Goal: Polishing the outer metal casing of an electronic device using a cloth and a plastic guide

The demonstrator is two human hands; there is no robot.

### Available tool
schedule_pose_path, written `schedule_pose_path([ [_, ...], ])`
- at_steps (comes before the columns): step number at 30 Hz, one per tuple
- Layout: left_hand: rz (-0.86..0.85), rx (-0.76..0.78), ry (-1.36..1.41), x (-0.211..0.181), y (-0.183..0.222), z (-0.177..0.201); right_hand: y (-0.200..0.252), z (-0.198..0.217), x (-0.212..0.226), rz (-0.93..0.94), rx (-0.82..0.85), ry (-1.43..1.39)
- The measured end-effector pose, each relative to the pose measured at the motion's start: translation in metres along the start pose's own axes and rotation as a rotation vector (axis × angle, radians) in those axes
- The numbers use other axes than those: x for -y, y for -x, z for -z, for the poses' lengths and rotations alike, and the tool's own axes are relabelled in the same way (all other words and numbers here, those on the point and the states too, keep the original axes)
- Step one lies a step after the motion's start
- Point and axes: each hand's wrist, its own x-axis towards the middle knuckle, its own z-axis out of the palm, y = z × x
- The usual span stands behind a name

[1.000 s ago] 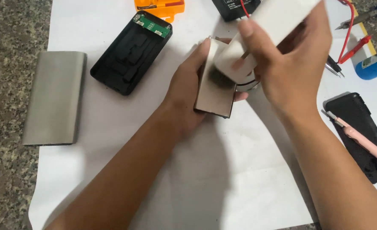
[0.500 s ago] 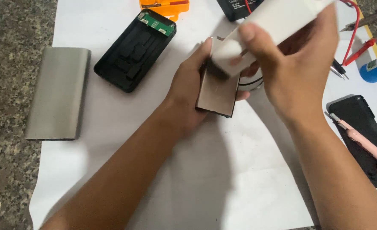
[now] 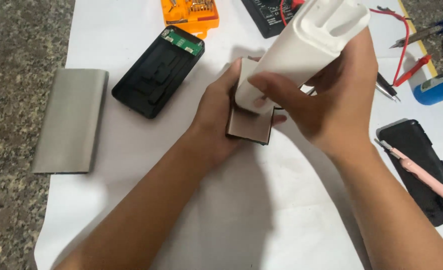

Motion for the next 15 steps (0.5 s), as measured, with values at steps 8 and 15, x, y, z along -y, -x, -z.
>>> schedule_pose_path([
  [8, -0.076, 0.023, 0.109, 0.008, -0.022, 0.019, -0.002, 0.003, 0.029, -0.092, 0.082, 0.497],
  [15, -0.060, 0.041, 0.146, 0.016, -0.028, 0.025, 0.002, -0.004, 0.011, 0.217, 0.213, 0.181],
])
